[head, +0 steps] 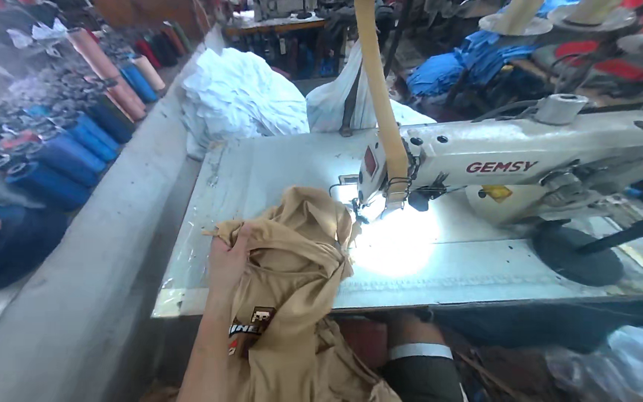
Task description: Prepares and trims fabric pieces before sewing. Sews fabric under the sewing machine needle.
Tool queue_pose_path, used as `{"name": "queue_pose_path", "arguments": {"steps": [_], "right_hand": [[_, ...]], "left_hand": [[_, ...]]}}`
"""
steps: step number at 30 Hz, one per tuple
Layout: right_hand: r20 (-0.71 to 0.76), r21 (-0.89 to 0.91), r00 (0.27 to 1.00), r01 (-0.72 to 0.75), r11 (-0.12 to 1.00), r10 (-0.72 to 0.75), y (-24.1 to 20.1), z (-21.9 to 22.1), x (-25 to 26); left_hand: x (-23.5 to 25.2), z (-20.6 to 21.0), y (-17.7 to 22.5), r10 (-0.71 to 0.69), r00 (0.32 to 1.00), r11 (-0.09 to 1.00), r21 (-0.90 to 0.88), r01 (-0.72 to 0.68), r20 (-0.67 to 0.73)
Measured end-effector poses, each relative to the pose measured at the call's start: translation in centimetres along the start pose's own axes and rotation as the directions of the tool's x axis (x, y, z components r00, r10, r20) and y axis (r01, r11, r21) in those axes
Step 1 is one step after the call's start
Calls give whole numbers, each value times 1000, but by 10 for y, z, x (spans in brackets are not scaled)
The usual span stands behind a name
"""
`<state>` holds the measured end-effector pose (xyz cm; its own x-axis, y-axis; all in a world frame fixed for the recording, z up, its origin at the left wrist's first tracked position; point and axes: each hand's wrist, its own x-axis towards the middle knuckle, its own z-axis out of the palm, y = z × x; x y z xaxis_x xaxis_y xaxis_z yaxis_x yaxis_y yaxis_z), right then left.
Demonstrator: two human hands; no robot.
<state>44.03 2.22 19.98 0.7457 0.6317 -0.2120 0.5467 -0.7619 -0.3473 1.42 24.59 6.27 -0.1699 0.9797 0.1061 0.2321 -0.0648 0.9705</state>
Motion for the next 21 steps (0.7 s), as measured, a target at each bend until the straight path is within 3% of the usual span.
{"name": "queue_pose_path", "arguments": {"steps": [1, 2, 3, 4, 6, 8, 10, 11, 13, 15, 16, 18, 21], "right_hand": [[-18, 56, 999, -34, 998, 35, -3, 6, -2], [118, 80, 956, 259, 962, -267, 41, 1, 11], [162, 113, 781, 592, 798, -603, 91, 11, 43], [54, 148, 705, 694, 704, -707, 109, 34, 61], [-135, 162, 619, 784, 599, -774, 76, 74, 57], [-186, 280, 510, 847, 452, -840, 12, 101, 29], [-139, 434, 403, 846, 310, -904, -51, 123, 1], [-101, 461, 367, 841, 283, -925, -79, 132, -11], [12, 406, 366, 849, 338, -931, -130, 151, -25], [176, 314, 434, 826, 468, -884, -168, 166, -23], [246, 309, 450, 803, 510, -858, -179, 171, -19], [249, 390, 469, 752, 531, -847, -175, 173, -11], [44, 529, 503, 721, 447, -863, -119, 155, 4]], "left_hand": [[-2, 0, 3, -9, 1000, 999, 31, 9, 0], [-6, -2, 6, -14, 1000, 995, 96, 15, -13], [-12, -4, 13, -11, 999, 979, 201, 19, -45], [-20, -8, 22, 11, 996, 947, 322, 18, -88], [-43, -13, 35, 148, 973, 883, 467, -50, -177], [-70, -10, 49, 272, 938, 890, 428, -160, -214], [-92, 6, 59, 164, 977, 969, 206, -135, -133], [-98, 15, 62, 17, 1000, 998, 66, -15, -24], [-95, 36, 62, -277, 944, 933, -183, 309, 178], [-82, 55, 57, -437, 870, 796, -353, 492, 228], [-77, 62, 54, -456, 861, 764, -397, 508, 225], [-72, 69, 45, -409, 886, 767, -444, 463, 219], [-72, 67, 38, -343, 911, 775, -479, 412, 228]]}}
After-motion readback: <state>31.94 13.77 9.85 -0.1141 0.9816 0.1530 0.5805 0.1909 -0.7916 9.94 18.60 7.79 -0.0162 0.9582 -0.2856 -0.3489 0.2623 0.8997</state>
